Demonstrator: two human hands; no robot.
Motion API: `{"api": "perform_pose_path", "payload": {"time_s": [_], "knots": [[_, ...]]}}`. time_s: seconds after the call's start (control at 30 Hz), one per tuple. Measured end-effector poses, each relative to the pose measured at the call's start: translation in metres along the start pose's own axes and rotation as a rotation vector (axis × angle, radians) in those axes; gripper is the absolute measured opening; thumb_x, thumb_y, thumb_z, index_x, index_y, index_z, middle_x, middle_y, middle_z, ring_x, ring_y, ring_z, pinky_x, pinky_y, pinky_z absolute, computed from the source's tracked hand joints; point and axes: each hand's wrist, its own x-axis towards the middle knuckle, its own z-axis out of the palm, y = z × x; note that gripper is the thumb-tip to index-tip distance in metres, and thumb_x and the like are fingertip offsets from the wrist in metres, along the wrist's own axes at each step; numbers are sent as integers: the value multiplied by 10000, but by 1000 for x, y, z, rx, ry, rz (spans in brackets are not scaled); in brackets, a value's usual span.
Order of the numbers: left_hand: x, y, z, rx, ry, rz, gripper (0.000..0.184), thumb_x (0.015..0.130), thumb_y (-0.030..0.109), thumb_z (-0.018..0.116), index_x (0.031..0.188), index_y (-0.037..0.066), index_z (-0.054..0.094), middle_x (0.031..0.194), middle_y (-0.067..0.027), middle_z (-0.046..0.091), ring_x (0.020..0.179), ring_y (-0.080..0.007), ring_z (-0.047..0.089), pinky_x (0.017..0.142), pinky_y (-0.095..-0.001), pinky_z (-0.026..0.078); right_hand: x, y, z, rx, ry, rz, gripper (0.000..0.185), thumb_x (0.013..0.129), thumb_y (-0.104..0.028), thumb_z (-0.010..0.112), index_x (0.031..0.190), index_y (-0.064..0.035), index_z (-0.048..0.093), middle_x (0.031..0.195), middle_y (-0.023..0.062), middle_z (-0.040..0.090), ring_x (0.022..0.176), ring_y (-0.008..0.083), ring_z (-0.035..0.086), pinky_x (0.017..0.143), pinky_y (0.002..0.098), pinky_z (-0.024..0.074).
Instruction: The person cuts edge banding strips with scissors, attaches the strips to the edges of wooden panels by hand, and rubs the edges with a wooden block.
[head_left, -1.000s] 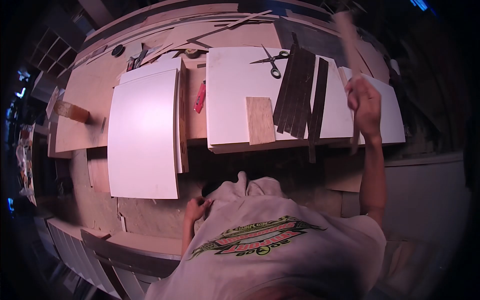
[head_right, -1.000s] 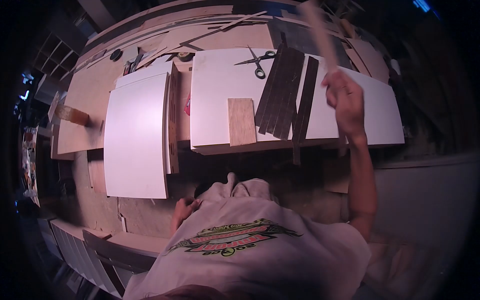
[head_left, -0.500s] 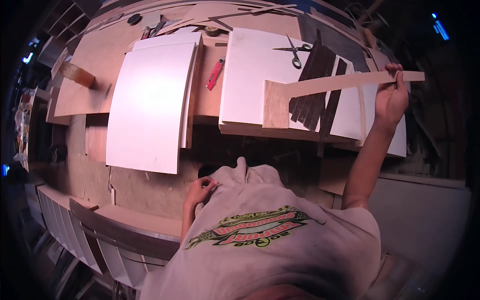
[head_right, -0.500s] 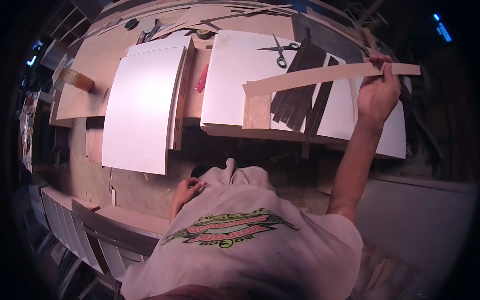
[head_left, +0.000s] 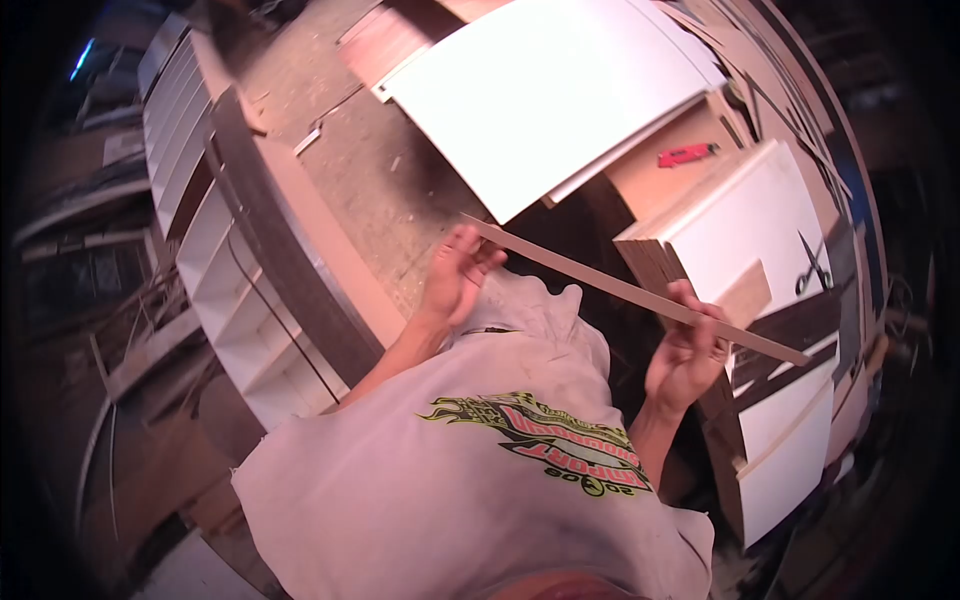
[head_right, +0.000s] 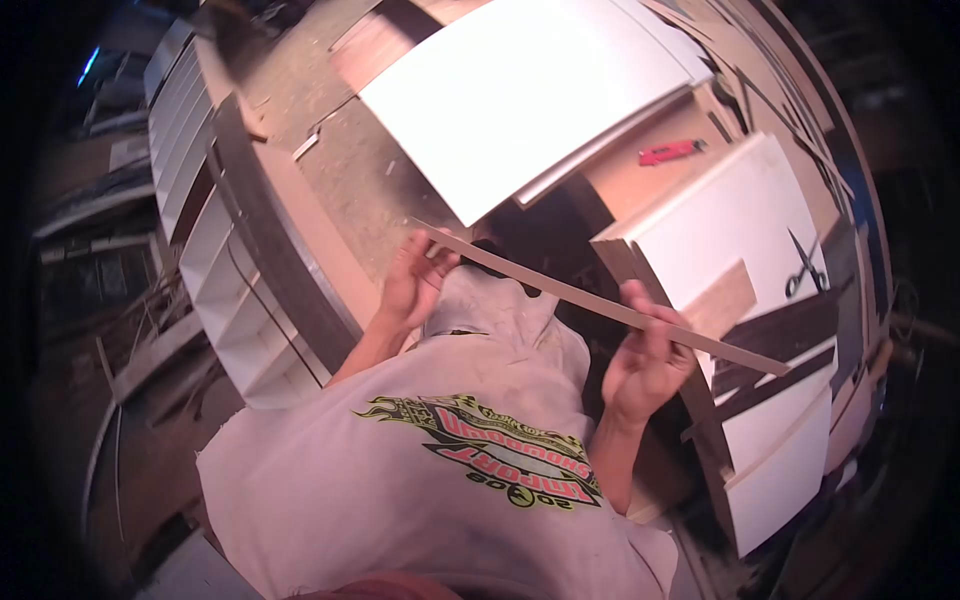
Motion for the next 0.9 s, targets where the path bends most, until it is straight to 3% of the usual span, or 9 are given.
{"api": "perform_pose_path", "payload": {"time_s": [0.03,0.17,0.23,0.43,0.53,0.57,0.67,0.73,0.9], "knots": [[2,12,-13,-31,15,90,165,914,171,519,995,45,586,1024,-63,614,923,-157,582,747,-242,513,-3,4,11,-48,-3,140,141,863,-33,524,963,11,613,871,116,657,832,228,637,789,356,512],[28,82,-46,-64,88,290,162,907,125,516,1035,46,577,1011,-46,616,857,-105,595,719,-180,505,8,15,12,-834,-978,902,239,851,-191,586,751,18,647,675,71,640,669,128,594,652,274,454],[44,116,-30,55,276,356,168,886,137,555,1044,83,566,884,3,620,796,-99,597,695,-219,493,-3,14,41,-999,-1208,636,211,840,-183,604,736,-4,646,629,77,615,592,121,552,575,261,426],[108,165,-65,301,159,280,233,863,100,590,1084,41,549,850,-18,616,746,-92,600,667,-204,497,-3,12,100,-639,-819,311,187,669,-115,768,681,-27,604,617,41,579,563,138,493,573,271,388],[146,182,-79,434,148,202,233,876,82,568,1098,27,521,872,-22,599,765,-96,601,641,-185,483,2,12,128,-216,-1377,411,191,638,-97,758,743,-16,621,680,19,574,680,142,555,641,269,420],[158,185,-84,435,143,196,233,876,82,568,1098,27,521,872,-22,599,765,-96,601,641,-185,483,-1,17,138,-218,-1370,410,191,638,-97,758,743,-16,621,680,19,574,680,142,555,641,269,420],[190,183,-85,557,78,123,249,860,83,595,1086,-1,531,858,-47,616,711,-107,626,583,-188,469,-7,60,163,-842,-616,44,413,676,-192,720,1019,-12,578,1014,168,558,947,292,541,823,326,425],[204,186,-83,579,34,70,253,857,77,596,1085,-5,525,848,-49,615,711,-111,628,584,-190,472,-3,116,149,-1517,-344,-58,572,765,-282,674,1216,-27,433,1253,185,406,1164,316,395,971,442,286],[233,186,-86,604,-41,-31,265,845,61,607,1074,-19,498,794,-57,600,698,-139,638,624,-213,507,-9,171,113,-1557,-82,98,468,786,-259,671,1164,-63,476,1073,168,551,1034,293,515,898,422,347]]}}
